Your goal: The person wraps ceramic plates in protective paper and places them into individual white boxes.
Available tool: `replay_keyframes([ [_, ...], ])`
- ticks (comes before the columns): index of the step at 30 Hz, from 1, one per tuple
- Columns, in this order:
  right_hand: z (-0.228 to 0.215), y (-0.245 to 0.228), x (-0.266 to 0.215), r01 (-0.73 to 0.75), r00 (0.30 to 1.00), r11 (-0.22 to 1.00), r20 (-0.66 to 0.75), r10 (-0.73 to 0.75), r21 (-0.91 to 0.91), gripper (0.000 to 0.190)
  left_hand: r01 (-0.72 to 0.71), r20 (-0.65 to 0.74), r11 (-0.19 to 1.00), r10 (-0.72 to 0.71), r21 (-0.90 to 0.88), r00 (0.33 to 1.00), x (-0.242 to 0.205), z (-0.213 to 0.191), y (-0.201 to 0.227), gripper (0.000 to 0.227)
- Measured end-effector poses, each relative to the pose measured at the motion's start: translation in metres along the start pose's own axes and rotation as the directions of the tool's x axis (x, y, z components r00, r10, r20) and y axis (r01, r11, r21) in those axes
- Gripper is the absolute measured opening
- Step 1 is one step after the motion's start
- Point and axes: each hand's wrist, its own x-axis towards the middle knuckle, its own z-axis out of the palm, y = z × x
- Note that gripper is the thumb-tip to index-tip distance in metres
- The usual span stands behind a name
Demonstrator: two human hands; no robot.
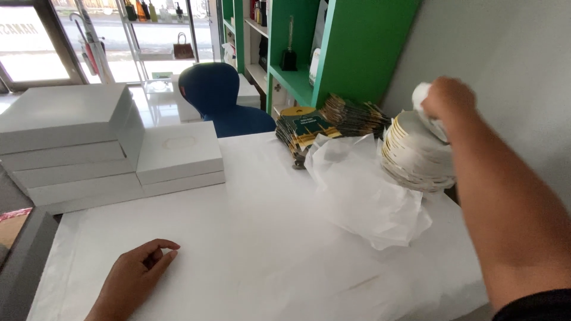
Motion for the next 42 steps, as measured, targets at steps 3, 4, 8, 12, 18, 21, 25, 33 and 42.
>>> replay_keyframes([
  [3,0.022,0.050,0.040,0.134,0.944,0.976,-0.321,-0.073,0.173,0.069,0.030,0.001,0.999,-0.030,0.033,1.000,-0.004,-0.002,0.005,0.023],
  [4,0.018,0.057,0.043,0.134,0.945,0.976,-0.320,-0.074,0.172,0.069,0.030,0.002,0.999,-0.031,0.033,1.000,-0.005,-0.002,0.005,0.023],
  [8,-0.031,0.058,0.000,0.179,0.931,0.722,-0.353,0.096,0.668,0.046,0.035,0.001,0.998,-0.036,0.050,0.999,-0.007,-0.003,0.009,0.023],
  [12,-0.052,0.046,-0.035,0.373,0.916,0.391,-0.401,-0.012,0.841,0.031,0.021,-0.006,0.999,-0.021,-0.042,1.000,-0.005,-0.001,0.003,0.021],
  [18,-0.068,-0.011,-0.179,0.727,0.687,0.428,-0.585,-0.431,0.537,0.039,-0.026,0.009,0.999,0.026,0.035,1.000,0.003,-0.003,-0.004,0.020],
  [21,-0.037,-0.045,-0.269,0.655,0.729,0.442,-0.361,-0.581,0.613,0.031,-0.091,0.007,0.994,0.092,-0.068,0.996,0.004,-0.005,-0.010,0.017],
  [25,0.014,-0.085,-0.365,0.891,0.362,0.117,-0.533,-0.765,0.438,0.039,-0.036,0.003,0.999,0.036,0.022,0.999,0.000,-0.009,0.001,0.018],
  [33,0.034,-0.120,-0.473,0.975,-0.082,-0.206,-0.735,-0.673,0.080,0.014,-0.018,0.073,0.998,0.023,-0.066,0.997,-0.019,-0.020,0.022,0.028],
  [42,0.113,-0.129,-0.505,0.988,-0.145,-0.126,-0.762,-0.631,-0.084,0.009,-0.413,0.193,0.909,0.415,-0.054,0.889,-0.019,-0.007,-0.015,0.056],
])
